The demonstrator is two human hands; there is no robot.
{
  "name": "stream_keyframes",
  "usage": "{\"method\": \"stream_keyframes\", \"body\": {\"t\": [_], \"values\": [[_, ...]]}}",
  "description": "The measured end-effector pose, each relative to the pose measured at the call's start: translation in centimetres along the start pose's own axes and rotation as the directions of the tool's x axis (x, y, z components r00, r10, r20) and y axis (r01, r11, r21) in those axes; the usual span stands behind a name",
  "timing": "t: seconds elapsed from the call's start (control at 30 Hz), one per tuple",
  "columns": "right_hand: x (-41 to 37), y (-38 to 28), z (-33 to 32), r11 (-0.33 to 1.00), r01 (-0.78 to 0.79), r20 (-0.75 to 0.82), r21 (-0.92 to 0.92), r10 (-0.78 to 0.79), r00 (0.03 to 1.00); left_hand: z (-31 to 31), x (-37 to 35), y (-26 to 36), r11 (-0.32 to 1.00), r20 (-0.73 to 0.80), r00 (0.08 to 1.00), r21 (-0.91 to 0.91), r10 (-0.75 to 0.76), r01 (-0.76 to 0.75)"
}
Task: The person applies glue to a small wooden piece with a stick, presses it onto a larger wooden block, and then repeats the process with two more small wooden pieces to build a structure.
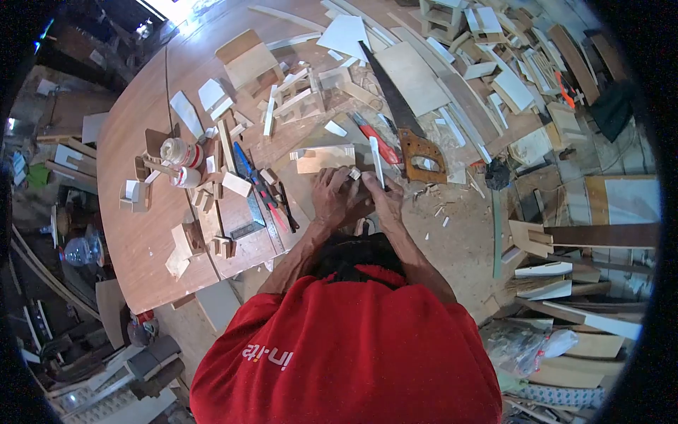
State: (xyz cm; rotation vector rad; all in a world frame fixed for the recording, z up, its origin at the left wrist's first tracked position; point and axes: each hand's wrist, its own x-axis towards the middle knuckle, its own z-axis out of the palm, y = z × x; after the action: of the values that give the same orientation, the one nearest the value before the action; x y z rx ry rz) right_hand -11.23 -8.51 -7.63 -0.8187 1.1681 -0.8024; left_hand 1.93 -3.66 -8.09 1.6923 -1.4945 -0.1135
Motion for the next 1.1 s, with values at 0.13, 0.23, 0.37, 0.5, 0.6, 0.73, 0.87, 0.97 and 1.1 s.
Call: {"method": "stream_keyframes", "body": {"t": [0.13,0.23,0.37,0.5,0.6,0.73,0.87,0.97,1.1], "values": [[-0.2,-0.2,0.4,0.999,0.039,0.003,-0.011,-0.039,0.999,0.3,-0.5,-0.6,0.997,0.053,0.999,0.081,-0.001,-0.003],[-0.1,0.0,0.3,0.997,0.056,0.010,0.055,-0.057,0.998,0.2,-0.4,-1.1,0.999,0.117,0.992,-0.010,0.051,-0.050],[-0.1,0.0,0.4,0.996,0.084,0.034,-0.001,-0.084,0.996,-0.1,-0.1,-1.0,0.992,0.122,0.991,-0.118,0.050,-0.035],[0.0,0.1,0.5,0.995,0.098,0.067,0.003,-0.098,0.993,-0.5,0.3,-0.8,0.994,0.156,0.986,-0.098,0.058,-0.043],[0.7,0.9,-0.1,0.999,0.017,0.030,0.039,-0.018,0.999,-0.6,0.2,-1.2,0.997,0.109,0.993,-0.063,0.051,-0.045],[2.1,1.3,-0.6,0.976,0.176,0.009,-0.130,-0.176,0.984,-0.5,0.3,-1.6,0.999,0.115,0.993,-0.030,0.040,-0.037],[2.2,0.8,0.2,0.985,0.076,-0.019,-0.157,-0.080,0.997,-0.5,0.6,-1.6,0.999,0.108,0.994,-0.043,0.025,-0.020],[2.7,0.6,0.5,0.954,0.152,0.020,-0.260,-0.152,0.988,-0.5,0.8,-1.4,0.999,0.106,0.994,-0.042,0.026,-0.021],[3.1,0.8,0.9,0.941,0.155,0.018,-0.301,-0.156,0.988,-0.6,1.2,-1.3,0.999,0.124,0.992,-0.039,0.035,-0.030]]}}
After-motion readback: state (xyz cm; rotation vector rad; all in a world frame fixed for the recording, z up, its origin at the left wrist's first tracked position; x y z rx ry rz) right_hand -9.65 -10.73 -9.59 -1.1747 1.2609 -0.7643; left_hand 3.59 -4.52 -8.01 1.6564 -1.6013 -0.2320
